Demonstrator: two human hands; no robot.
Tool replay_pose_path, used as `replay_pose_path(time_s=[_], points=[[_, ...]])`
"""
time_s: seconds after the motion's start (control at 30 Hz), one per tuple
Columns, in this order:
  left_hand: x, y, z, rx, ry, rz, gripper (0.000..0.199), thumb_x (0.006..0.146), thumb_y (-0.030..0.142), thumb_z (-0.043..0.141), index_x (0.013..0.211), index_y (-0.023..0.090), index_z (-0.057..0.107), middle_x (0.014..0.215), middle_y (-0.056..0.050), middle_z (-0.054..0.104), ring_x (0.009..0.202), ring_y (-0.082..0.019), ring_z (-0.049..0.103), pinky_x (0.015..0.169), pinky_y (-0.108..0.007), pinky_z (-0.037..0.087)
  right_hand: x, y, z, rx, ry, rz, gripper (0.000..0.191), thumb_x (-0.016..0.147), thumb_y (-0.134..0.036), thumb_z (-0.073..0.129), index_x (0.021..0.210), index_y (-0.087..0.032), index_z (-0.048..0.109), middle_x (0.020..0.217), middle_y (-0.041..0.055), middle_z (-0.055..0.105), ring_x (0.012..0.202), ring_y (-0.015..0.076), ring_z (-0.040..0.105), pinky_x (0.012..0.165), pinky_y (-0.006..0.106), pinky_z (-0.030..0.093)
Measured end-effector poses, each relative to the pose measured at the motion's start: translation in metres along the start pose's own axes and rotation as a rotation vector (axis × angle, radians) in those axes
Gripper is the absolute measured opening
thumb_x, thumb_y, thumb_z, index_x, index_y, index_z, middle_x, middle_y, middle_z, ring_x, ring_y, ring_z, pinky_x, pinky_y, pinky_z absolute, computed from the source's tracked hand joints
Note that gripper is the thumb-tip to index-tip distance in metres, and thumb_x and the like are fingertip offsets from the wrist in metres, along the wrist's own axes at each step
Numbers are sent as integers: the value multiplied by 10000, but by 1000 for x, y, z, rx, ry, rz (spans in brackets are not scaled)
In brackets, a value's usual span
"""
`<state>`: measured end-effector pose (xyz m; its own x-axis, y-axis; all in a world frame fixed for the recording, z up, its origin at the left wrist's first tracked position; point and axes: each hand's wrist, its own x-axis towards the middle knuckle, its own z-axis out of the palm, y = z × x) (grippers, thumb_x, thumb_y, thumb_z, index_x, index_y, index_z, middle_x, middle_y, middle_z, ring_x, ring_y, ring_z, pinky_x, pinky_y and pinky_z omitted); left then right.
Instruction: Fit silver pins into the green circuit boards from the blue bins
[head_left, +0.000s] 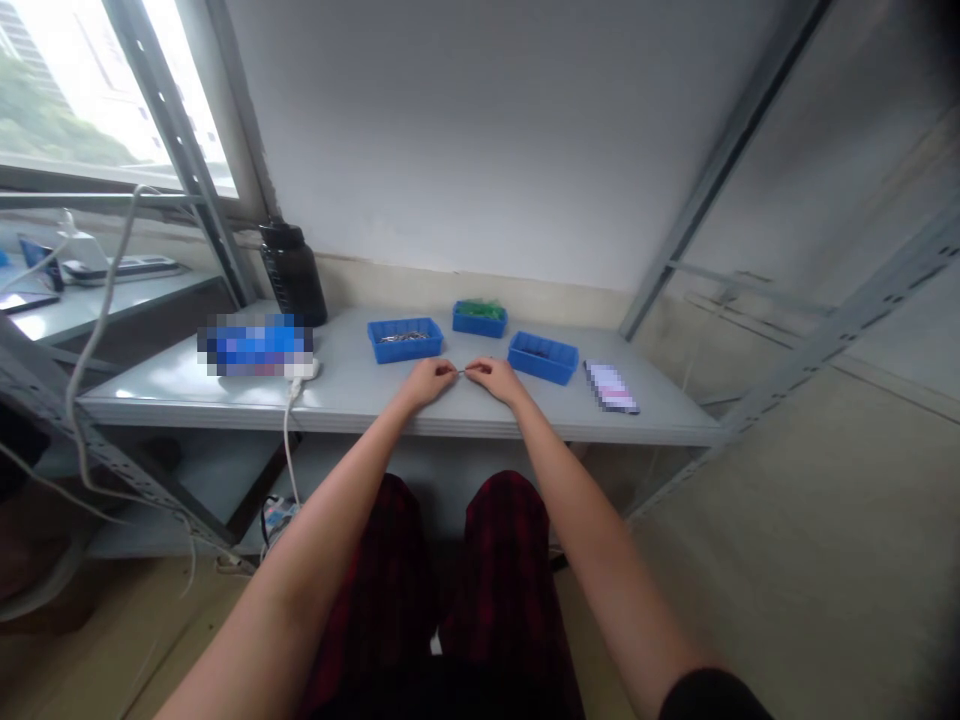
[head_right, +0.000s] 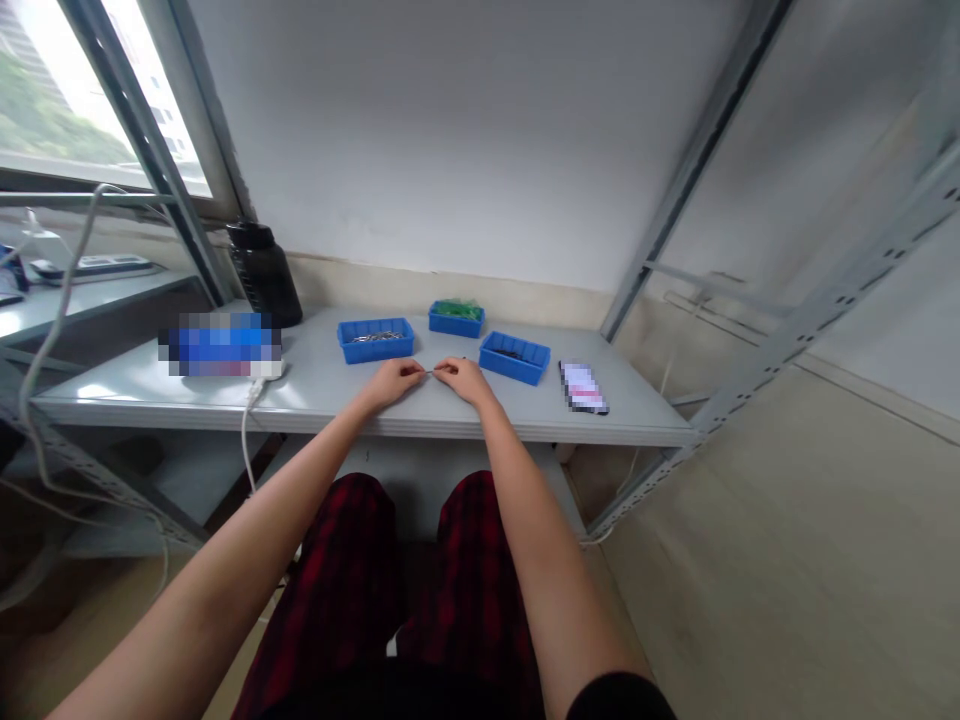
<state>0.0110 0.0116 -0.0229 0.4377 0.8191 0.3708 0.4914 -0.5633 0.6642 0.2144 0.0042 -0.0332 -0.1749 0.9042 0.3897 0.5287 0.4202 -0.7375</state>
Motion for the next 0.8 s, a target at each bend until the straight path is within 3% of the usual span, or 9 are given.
replay_pose_path(time_s=[0.8], points=[[0, -1, 1, 17, 29, -4, 298, 848, 343, 509, 880, 146, 730, 880, -85, 738, 838, -235, 643, 820, -333, 481, -1, -1, 0, -29, 11, -7, 237, 807, -368, 644, 917, -184, 746, 862, 52, 741, 819, 176, 645, 800, 297, 476]])
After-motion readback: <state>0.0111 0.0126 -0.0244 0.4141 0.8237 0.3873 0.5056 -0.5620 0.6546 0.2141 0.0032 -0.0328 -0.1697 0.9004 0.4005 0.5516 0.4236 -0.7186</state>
